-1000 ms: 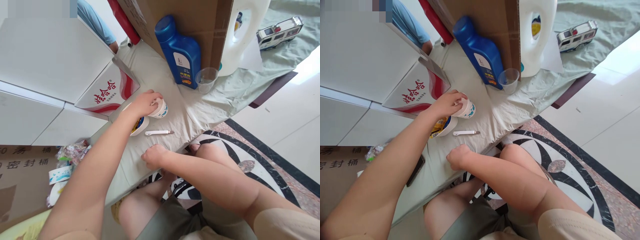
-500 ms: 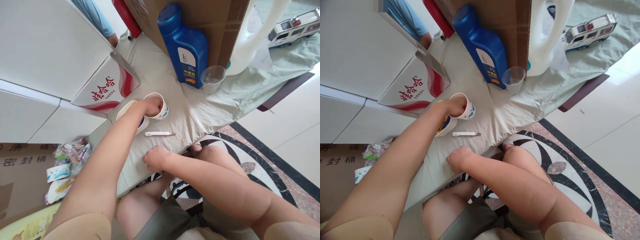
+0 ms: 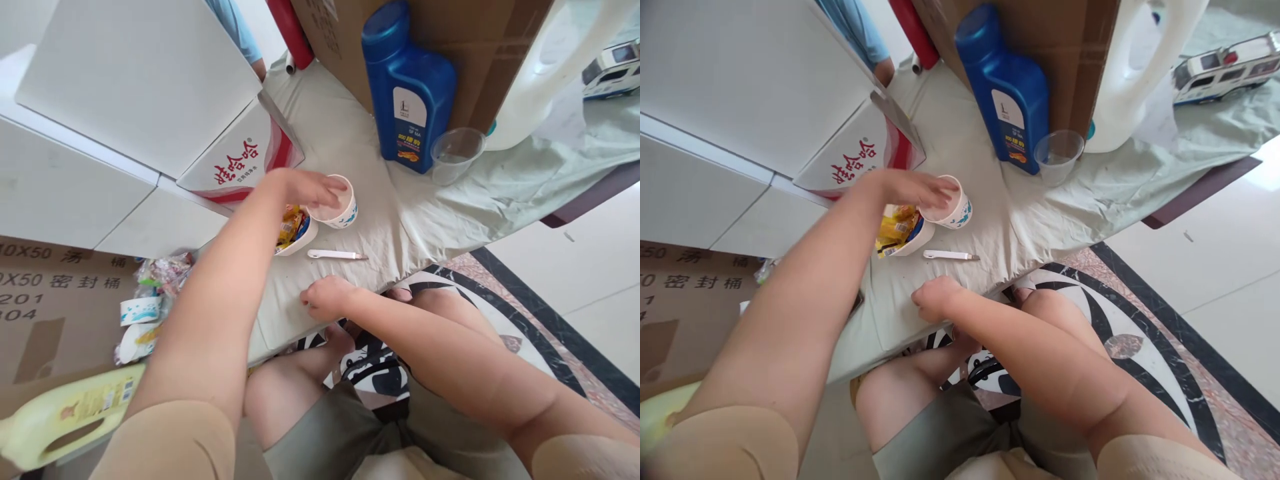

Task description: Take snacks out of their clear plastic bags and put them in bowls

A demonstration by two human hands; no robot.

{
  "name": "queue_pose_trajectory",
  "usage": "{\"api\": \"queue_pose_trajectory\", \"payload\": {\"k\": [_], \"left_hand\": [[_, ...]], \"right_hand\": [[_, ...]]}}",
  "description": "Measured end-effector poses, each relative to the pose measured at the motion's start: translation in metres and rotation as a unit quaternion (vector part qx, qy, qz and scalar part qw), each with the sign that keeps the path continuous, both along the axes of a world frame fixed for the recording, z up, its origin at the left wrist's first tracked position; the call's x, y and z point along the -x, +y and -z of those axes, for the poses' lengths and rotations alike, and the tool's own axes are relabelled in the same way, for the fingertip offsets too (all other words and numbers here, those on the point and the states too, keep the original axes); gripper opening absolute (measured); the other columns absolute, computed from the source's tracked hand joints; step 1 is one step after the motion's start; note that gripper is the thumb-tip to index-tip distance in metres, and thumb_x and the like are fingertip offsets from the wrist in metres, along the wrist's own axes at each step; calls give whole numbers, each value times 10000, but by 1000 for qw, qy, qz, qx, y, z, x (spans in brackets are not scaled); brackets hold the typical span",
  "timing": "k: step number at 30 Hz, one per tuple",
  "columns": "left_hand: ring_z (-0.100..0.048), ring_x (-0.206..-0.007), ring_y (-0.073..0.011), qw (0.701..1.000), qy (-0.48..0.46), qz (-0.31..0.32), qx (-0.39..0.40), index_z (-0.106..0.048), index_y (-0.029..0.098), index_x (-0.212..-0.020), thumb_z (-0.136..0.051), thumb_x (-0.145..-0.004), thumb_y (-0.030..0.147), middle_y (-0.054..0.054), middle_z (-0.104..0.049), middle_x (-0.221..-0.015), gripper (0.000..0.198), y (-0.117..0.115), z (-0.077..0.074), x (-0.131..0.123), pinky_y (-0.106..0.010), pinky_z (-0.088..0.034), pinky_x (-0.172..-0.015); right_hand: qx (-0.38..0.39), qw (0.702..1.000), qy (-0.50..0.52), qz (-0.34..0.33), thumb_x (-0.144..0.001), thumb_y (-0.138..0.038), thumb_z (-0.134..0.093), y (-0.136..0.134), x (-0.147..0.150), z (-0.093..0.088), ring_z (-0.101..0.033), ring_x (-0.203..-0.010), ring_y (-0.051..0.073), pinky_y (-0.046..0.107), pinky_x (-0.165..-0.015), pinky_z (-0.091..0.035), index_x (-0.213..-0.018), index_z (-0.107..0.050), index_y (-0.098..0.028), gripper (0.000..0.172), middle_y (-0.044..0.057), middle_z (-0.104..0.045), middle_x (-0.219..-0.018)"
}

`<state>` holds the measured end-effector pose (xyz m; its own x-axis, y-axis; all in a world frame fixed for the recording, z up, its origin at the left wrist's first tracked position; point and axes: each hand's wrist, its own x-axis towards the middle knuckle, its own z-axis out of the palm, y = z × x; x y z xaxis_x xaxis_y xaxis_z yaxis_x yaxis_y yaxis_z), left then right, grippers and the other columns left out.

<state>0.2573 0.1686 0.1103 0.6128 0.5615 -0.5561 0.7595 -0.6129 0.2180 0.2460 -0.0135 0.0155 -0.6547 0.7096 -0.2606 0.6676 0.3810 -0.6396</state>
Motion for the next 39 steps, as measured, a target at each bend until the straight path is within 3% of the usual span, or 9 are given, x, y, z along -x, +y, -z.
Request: {"api": "queue_pose_trajectory", "payload": {"k": [1, 3, 6, 11, 16, 23, 29, 34, 39], "left_hand": [[-704, -990, -211, 997, -37, -55, 32, -715, 248, -1204, -706, -761, 386, -51, -760, -1149, 464, 0, -14, 8, -348, -543, -888], [-674, -1052, -207, 979, -156, -124, -40, -693, 223, -1139, -644, -817, 337, -54, -740, -1148, 345, -8, -38, 28, -362, -513, -949], [-639, -835, -177, 916, -311, -218, -128, -609, 213, -856, -560, -846, 343, -37, -678, -836, 140, -41, -47, 71, -334, -522, -801], [-331, -520, -97, 833, -477, -281, -9, -321, 218, -575, -588, -753, 398, 44, -340, -528, 367, -110, 19, 147, -276, -322, -550], [-195, -513, -74, 801, -469, -364, 73, -188, 211, -524, -655, -702, 427, 71, -190, -524, 544, -149, 86, 173, -281, -177, -541], [-216, -557, -92, 792, -484, -357, 106, -235, 213, -549, -585, -743, 403, 62, -211, -554, 443, -158, 93, 192, -298, -174, -570], [-274, -580, -112, 770, -542, -327, 82, -288, 212, -540, -544, -780, 358, 47, -258, -557, 379, -151, 103, 215, -325, -187, -585], [-271, -576, -124, 677, -609, -409, 54, -275, 214, -542, -596, -780, 306, 37, -261, -554, 410, -128, 98, 257, -345, -183, -573], [-266, -576, -125, 511, -671, -535, 48, -267, 217, -571, -568, -816, 271, 29, -251, -577, 392, -114, 96, 311, -343, -198, -559]], "right_hand": [[0, 1000, 3, 4, -943, -233, -478, -1, 0, 1, -702, -1179, 306, 412, -924, -556, -1276, -692, -190, 398, 136, -738, -1263], [0, 1000, 7, 8, -941, -239, -485, -1, -1, 2, -700, -1178, 310, 411, -920, -551, -1276, -692, -198, 396, 133, -737, -1264], [-4, 1000, 6, 6, -946, -263, -492, 0, 0, 3, -707, -1158, 314, 407, -902, -550, -1280, -691, -202, 393, 134, -739, -1263], [-15, 1000, -1, 3, -955, -271, -483, 0, 4, 6, -703, -1160, 307, 387, -894, -537, -1281, -687, -203, 391, 122, -736, -1271], [-40, 998, -25, 38, -944, -255, -485, -3, 11, 11, -719, -1084, 269, 323, -816, -505, -1198, -712, -225, 343, 84, -751, -1240], [-69, 991, -57, 102, -947, -258, -469, -2, 19, 19, -710, -898, 216, 288, -709, -440, -996, -712, -196, 255, 86, -776, -1030], [-169, 969, 55, 173, -921, -316, -453, -6, 32, 23, -580, -601, 165, 290, -605, -446, -802, -624, -208, 235, 33, -640, -698], [-208, 941, 78, 255, -879, -334, -563, -12, 50, 28, -599, -606, 172, 311, -611, -502, -914, -640, -225, 138, 8, -633, -702], [-250, 925, 103, 268, -845, -320, -610, 8, 85, 17, -557, -544, 152, 290, -529, -457, -846, -633, -226, 97, -5, -596, -649]]}}
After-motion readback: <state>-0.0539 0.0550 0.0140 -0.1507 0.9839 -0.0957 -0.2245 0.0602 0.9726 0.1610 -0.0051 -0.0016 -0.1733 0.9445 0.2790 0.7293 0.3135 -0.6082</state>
